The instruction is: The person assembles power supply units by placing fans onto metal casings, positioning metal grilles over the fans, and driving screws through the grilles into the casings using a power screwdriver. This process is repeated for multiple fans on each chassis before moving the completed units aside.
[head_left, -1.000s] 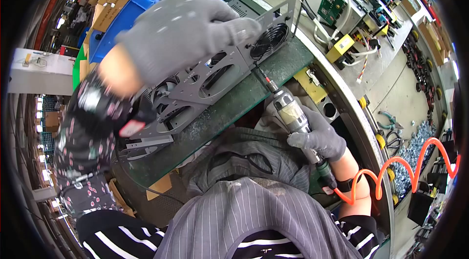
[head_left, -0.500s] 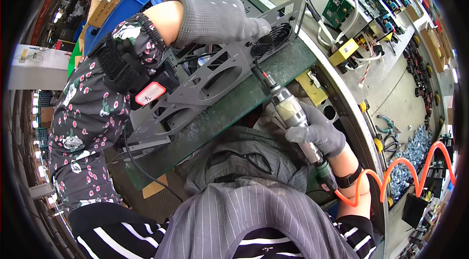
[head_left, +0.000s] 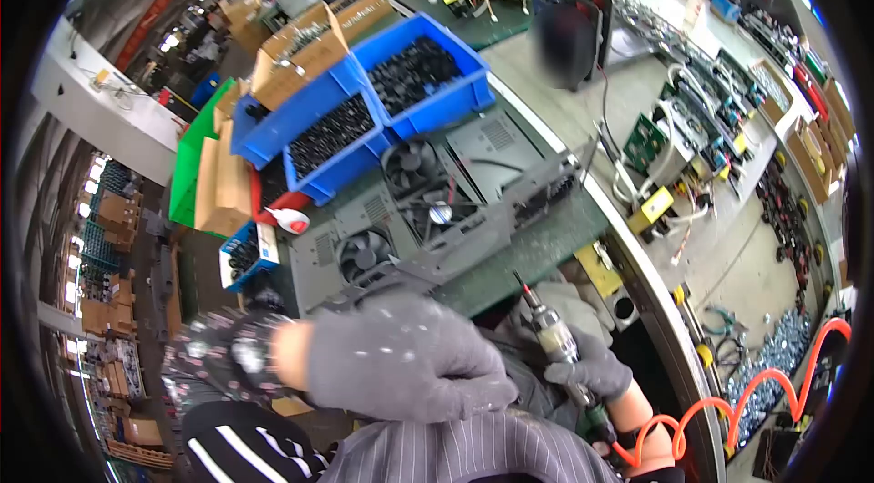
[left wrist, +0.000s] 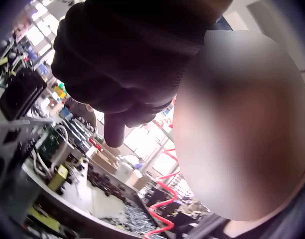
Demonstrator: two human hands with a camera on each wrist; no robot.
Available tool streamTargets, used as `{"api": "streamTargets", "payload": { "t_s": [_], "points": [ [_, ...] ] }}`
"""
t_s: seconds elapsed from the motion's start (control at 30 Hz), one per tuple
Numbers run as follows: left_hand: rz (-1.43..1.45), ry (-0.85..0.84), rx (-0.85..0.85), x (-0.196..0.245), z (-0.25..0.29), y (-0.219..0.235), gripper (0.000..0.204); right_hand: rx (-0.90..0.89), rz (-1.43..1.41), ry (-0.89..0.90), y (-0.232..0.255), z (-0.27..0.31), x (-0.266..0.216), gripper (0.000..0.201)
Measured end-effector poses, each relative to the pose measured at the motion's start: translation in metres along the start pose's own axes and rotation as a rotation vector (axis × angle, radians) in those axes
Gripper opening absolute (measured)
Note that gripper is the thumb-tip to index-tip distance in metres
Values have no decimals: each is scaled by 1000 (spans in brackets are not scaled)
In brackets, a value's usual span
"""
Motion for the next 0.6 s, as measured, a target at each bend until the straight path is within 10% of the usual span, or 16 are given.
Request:
{"api": "streamTargets", "payload": {
  "t_s": [0.23,0.6],
  "points": [
    [1562,243,248,-153,-45,-99,33,-13,-83,106,-7,-6,4,73],
    [1519,-3,473,-157,-92,-76,36,113,59,61,-11,5,1,76]
  ]
}}
Point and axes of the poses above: each hand's wrist, its own z-axis away from the middle knuckle, its own y-axis out of the back of the hand, x = y × z, the point moved 8 cm from there along -z, towards the middle knuckle, and after that the axes turned 5 degrees about -z, right-handed, at the moved point
